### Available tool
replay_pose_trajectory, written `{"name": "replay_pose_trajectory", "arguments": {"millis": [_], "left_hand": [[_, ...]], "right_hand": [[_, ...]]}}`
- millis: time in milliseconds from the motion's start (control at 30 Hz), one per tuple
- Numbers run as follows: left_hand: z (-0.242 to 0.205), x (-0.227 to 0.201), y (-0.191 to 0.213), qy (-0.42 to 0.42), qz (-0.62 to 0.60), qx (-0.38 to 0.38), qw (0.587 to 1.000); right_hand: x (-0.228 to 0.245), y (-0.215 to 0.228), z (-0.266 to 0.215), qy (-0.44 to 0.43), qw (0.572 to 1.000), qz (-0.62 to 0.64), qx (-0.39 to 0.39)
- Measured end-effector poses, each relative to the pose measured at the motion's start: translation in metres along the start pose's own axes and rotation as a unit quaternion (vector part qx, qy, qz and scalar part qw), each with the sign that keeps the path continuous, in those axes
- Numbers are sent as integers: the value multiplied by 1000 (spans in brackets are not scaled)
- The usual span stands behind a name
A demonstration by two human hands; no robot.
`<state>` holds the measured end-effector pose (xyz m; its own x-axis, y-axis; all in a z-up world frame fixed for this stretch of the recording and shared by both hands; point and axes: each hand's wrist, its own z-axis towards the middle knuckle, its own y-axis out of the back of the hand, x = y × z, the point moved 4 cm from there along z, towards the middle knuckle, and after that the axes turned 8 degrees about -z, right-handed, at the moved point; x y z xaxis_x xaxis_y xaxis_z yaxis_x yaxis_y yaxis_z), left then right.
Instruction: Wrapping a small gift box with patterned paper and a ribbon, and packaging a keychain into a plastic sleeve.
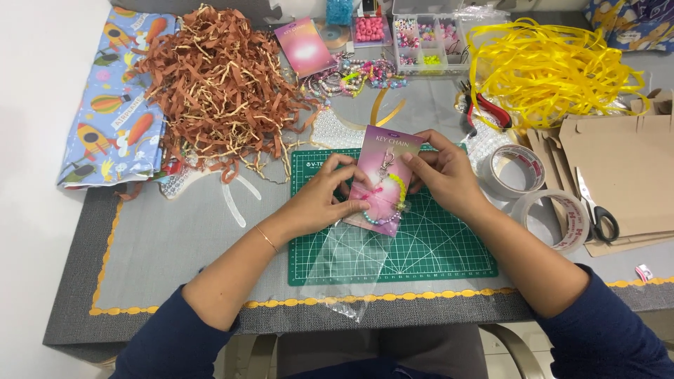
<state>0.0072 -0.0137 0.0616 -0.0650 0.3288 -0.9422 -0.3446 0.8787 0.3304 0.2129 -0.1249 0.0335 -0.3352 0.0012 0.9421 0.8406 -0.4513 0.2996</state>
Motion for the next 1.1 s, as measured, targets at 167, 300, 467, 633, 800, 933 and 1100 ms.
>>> {"name": "replay_pose_trajectory", "arguments": {"millis": [167, 300, 467, 633, 800, 933, 1100], "left_hand": [[4, 10, 2, -3, -38, -23, 999], [4, 8, 1, -9, -38, -36, 999], [9, 24, 4, -48, -37, -91, 994], [7, 18, 8, -68, -48, -116, 990], [7, 17, 4, -81, -48, -125, 988], [9, 19, 5, -82, -61, -146, 984], [8, 15, 5, -92, -71, -165, 979]], "right_hand": [[-4, -3, 0, -5, 1000, 2, 16], [9, -9, -5, -7, 1000, -4, 24], [13, -13, -11, -6, 999, -21, 49], [30, -11, -9, 12, 999, -18, 44], [33, -16, -10, 30, 998, -32, 48], [34, -21, -12, 33, 997, -51, 51], [29, -25, -12, 38, 996, -53, 59]]}}
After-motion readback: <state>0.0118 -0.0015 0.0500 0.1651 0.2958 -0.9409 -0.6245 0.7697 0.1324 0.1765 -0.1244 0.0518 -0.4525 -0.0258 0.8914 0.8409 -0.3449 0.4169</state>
